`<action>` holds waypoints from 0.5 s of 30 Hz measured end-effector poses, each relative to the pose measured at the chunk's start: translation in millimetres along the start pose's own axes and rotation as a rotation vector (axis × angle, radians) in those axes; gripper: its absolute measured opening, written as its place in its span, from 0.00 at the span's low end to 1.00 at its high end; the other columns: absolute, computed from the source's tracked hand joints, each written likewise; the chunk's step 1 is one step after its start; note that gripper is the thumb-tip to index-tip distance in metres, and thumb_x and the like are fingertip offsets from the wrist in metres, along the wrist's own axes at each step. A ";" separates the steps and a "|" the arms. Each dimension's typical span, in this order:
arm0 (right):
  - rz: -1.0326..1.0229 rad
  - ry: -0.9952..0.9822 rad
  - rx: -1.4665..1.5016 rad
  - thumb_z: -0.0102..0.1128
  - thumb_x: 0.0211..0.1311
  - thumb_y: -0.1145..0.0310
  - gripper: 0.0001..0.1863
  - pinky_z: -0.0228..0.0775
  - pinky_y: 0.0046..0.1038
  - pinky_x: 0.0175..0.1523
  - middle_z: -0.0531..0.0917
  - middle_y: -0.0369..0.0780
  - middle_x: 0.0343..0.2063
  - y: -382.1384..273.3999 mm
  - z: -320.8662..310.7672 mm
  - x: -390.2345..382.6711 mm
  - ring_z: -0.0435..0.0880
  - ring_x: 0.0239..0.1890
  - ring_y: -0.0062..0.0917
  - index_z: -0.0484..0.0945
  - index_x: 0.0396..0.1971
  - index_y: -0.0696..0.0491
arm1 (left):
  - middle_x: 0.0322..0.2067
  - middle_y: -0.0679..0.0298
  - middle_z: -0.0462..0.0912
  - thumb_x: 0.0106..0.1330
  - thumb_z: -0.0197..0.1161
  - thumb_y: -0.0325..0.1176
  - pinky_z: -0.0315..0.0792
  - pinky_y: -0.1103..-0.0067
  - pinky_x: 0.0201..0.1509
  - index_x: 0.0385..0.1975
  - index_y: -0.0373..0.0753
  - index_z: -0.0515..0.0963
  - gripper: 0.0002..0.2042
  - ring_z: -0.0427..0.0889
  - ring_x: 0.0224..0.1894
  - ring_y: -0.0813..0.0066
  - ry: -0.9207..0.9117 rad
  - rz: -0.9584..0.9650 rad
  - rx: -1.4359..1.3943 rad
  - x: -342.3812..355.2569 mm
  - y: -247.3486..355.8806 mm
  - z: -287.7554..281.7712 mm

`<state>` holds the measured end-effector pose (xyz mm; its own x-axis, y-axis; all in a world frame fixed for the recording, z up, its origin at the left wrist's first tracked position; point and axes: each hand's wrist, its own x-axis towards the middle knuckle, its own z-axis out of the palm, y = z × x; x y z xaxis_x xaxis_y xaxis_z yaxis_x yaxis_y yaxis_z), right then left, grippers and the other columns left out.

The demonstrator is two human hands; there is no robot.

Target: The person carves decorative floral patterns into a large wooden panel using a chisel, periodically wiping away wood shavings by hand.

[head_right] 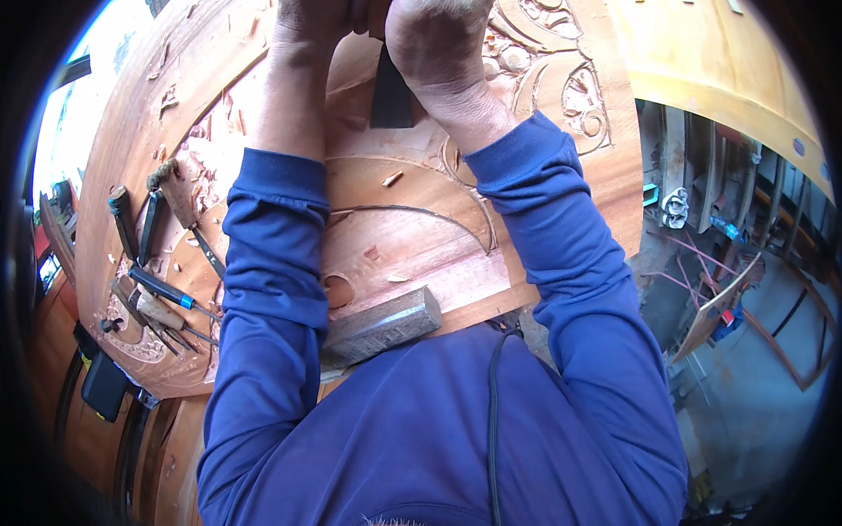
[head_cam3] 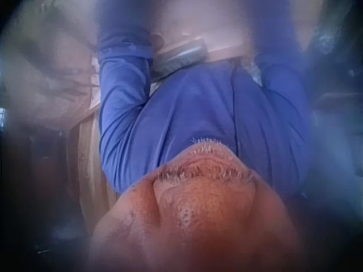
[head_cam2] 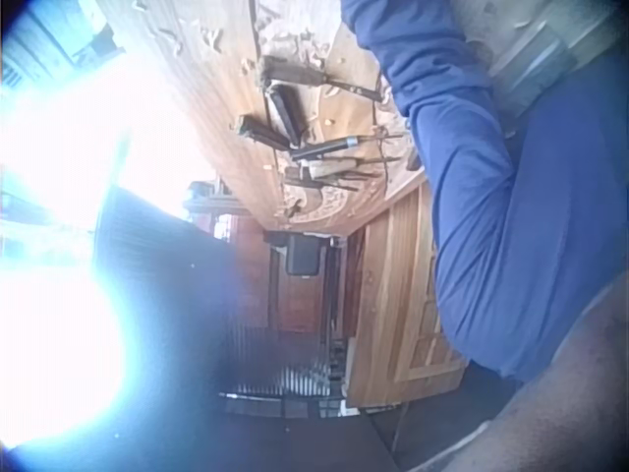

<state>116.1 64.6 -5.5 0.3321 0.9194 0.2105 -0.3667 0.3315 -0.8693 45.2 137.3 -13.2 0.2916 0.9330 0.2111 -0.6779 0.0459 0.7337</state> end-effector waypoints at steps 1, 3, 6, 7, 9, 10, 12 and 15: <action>-0.029 -0.022 -0.014 0.39 0.84 0.55 0.20 0.69 0.17 0.33 0.81 0.37 0.33 -3.2 -0.6 1.4 0.78 0.29 0.17 0.75 0.50 0.56 | 0.37 0.61 0.87 0.77 0.62 0.37 0.78 0.86 0.36 0.51 0.39 0.80 0.11 0.85 0.36 0.81 -0.172 -0.083 -0.118 -1.4 12.8 0.8; -0.052 -0.044 -0.019 0.38 0.85 0.55 0.20 0.64 0.16 0.25 0.80 0.35 0.25 -7.8 -0.7 1.0 0.74 0.20 0.15 0.75 0.44 0.54 | 0.35 0.64 0.87 0.77 0.62 0.38 0.74 0.90 0.29 0.50 0.42 0.80 0.10 0.83 0.32 0.86 -0.487 -0.287 -0.294 -7.8 46.5 -1.3; -0.065 -0.299 0.057 0.39 0.85 0.55 0.21 0.69 0.16 0.31 0.82 0.36 0.31 -7.4 -5.2 3.6 0.79 0.27 0.16 0.76 0.49 0.56 | 0.37 0.66 0.85 0.77 0.61 0.38 0.75 0.89 0.31 0.49 0.43 0.80 0.09 0.82 0.33 0.87 -0.369 -0.210 -0.139 -7.8 43.1 9.2; -0.079 -0.148 0.002 0.39 0.84 0.56 0.21 0.72 0.17 0.37 0.83 0.38 0.36 4.1 -1.8 3.5 0.82 0.33 0.18 0.76 0.54 0.57 | 0.38 0.67 0.85 0.76 0.62 0.36 0.76 0.87 0.34 0.49 0.43 0.80 0.08 0.81 0.35 0.87 -0.196 -0.123 -0.051 -2.3 27.0 12.2; -0.094 0.005 -0.056 0.40 0.84 0.57 0.22 0.75 0.19 0.42 0.85 0.39 0.40 9.5 -3.4 4.2 0.84 0.38 0.20 0.75 0.58 0.58 | 0.38 0.68 0.85 0.76 0.63 0.35 0.76 0.86 0.36 0.48 0.43 0.80 0.07 0.81 0.36 0.87 -0.025 -0.038 0.034 4.0 6.4 8.0; -0.101 -0.033 -0.188 0.40 0.84 0.58 0.23 0.75 0.21 0.50 0.84 0.41 0.47 6.7 -5.0 2.8 0.83 0.46 0.22 0.73 0.62 0.60 | 0.38 0.68 0.85 0.75 0.63 0.32 0.76 0.85 0.39 0.48 0.43 0.80 0.06 0.81 0.38 0.86 -0.014 0.000 -0.053 3.2 0.7 1.6; -0.111 0.015 -0.219 0.41 0.84 0.59 0.25 0.72 0.24 0.61 0.81 0.43 0.57 8.8 5.3 -9.7 0.81 0.57 0.25 0.70 0.67 0.62 | 0.39 0.69 0.85 0.74 0.63 0.28 0.76 0.85 0.44 0.48 0.42 0.81 0.07 0.81 0.39 0.85 -0.012 0.020 -0.096 2.2 -10.2 -10.5; -0.125 0.000 -0.163 0.43 0.83 0.61 0.25 0.67 0.24 0.67 0.78 0.44 0.62 12.7 1.3 -11.8 0.76 0.63 0.26 0.70 0.67 0.63 | 0.41 0.69 0.85 0.75 0.62 0.27 0.77 0.85 0.47 0.49 0.41 0.80 0.07 0.82 0.43 0.86 -0.093 0.049 -0.072 3.6 -19.7 -15.9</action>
<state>106.4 58.2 -18.5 0.3664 0.8732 0.3215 -0.1767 0.4045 -0.8973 48.9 145.5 -37.1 0.3157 0.8979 0.3067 -0.7384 0.0295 0.6737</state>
